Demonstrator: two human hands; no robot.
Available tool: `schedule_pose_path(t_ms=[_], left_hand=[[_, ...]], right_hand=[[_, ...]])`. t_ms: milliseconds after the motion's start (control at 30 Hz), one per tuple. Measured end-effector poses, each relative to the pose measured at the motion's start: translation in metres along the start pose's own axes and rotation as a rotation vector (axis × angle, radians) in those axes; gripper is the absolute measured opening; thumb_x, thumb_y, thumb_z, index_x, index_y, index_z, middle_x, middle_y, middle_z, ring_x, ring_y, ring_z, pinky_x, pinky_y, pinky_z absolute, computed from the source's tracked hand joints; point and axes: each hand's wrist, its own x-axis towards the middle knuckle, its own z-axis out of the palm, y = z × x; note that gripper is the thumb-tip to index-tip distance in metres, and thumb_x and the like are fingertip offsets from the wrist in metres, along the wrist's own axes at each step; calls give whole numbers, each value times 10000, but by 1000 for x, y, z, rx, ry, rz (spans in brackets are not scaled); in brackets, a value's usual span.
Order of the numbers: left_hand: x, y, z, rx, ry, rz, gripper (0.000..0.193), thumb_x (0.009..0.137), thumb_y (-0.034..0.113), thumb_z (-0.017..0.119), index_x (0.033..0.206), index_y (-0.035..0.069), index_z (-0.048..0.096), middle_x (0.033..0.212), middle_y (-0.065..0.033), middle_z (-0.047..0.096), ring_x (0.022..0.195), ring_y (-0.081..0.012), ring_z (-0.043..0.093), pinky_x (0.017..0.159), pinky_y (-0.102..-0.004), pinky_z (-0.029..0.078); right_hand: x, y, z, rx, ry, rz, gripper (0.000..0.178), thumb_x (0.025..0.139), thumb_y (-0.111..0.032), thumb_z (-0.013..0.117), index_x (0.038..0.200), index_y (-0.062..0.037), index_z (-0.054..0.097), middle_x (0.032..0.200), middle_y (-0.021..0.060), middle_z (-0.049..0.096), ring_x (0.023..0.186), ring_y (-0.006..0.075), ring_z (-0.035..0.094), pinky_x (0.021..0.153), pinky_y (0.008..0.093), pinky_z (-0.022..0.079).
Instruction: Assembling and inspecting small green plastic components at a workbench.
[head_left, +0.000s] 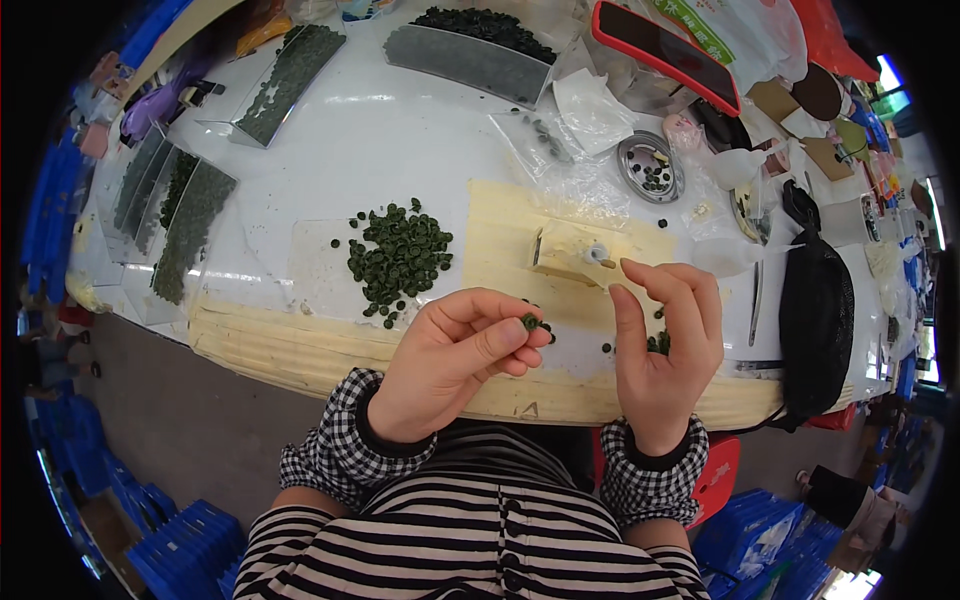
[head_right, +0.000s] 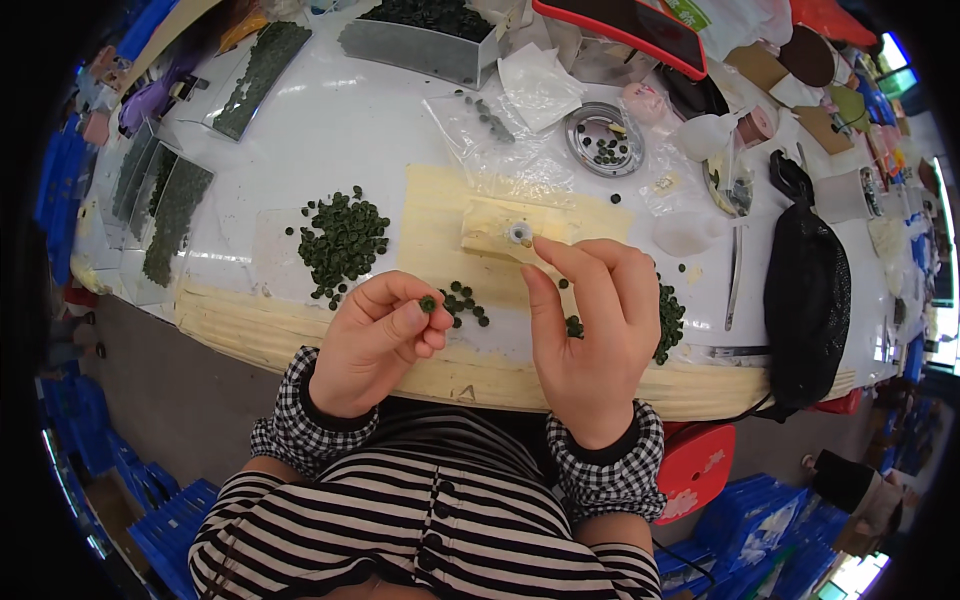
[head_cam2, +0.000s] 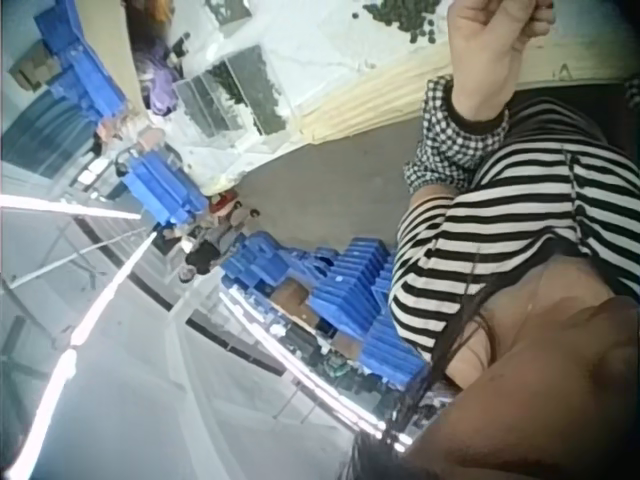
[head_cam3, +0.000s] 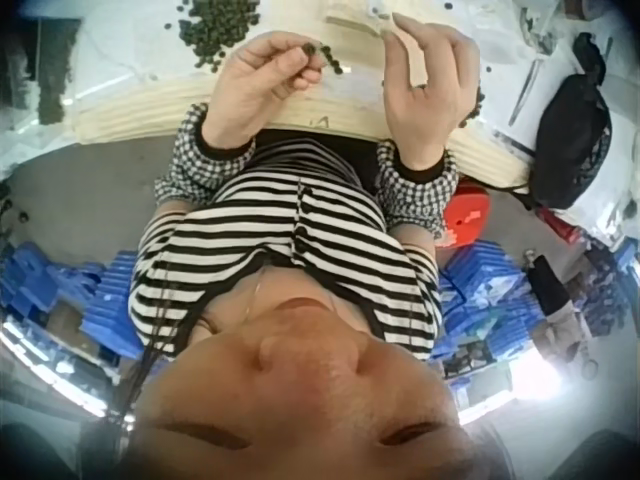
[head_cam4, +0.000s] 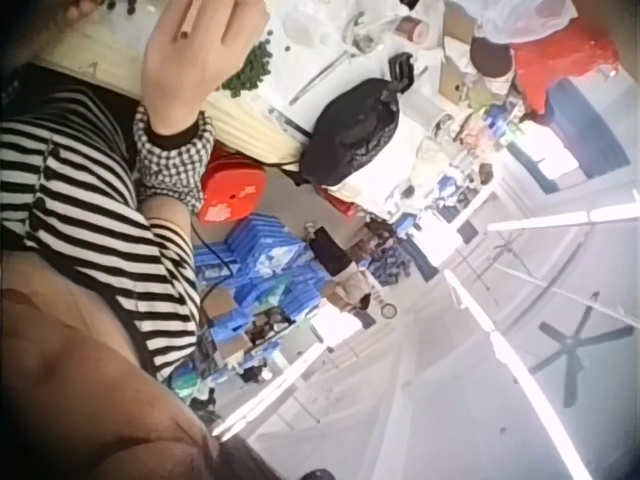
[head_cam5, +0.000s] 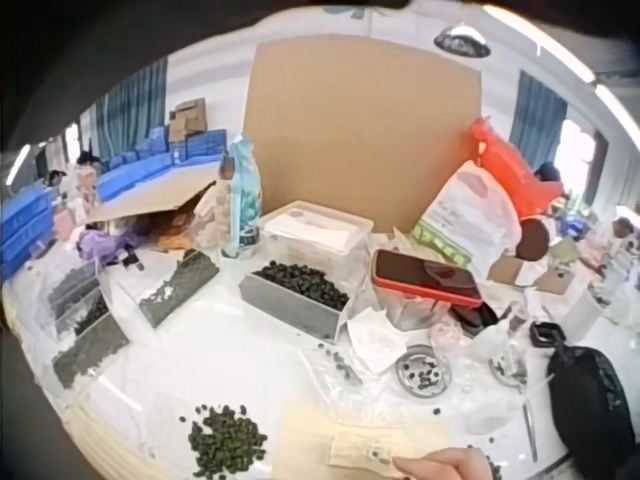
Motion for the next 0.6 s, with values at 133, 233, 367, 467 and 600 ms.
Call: schedule_pose_path(t_ms=[133, 233, 367, 467, 600], left_hand=[[1, 1, -2, -47, -32, -12, 197, 973, 82, 574, 1151, 12, 620, 1060, -142, 686, 928, -163, 685, 801, -251, 571], [1, 1, -2, -56, -40, -24, 199, 976, 86, 570, 1155, 11, 617, 1092, -151, 677, 953, -175, 682, 826, -259, 570], [0, 1, 1, -13, -21, -19, 161, 983, 80, 551, 1116, 25, 622, 1148, -165, 659, 1003, -190, 669, 858, -264, 557], [0, 2, 3, 8, -23, -22, 147, 985, 76, 542, 1098, 31, 625, 1194, -174, 640, 1052, -202, 653, 885, -271, 545], [2, 2, 3, 10, -42, -32, 148, 983, 74, 544, 1100, 28, 624, 1230, -181, 624, 1088, -215, 643, 907, -280, 540]], right_hand=[[9, 3, 5, -48, -19, -28, 218, 749, 8, 756, 953, -32, 692, 866, 84, 580, 761, 217, 553, 639, 310, 437], [10, 1, 5, -63, 26, -52, 215, 749, 3, 761, 951, -33, 696, 863, 85, 585, 754, 212, 557, 640, 309, 440], [6, -15, -4, 44, 192, -69, 163, 777, -3, 745, 928, -8, 684, 859, 93, 606, 757, 206, 584, 665, 292, 455], [1, -17, -4, 377, 114, -69, 94, 855, -15, 682, 923, 15, 625, 892, 105, 611, 796, 214, 610, 715, 293, 479], [-5, -23, 10, 799, 41, 147, 100, 924, -56, 619, 968, 21, 573, 947, 124, 586, 834, 204, 615, 772, 300, 508]])
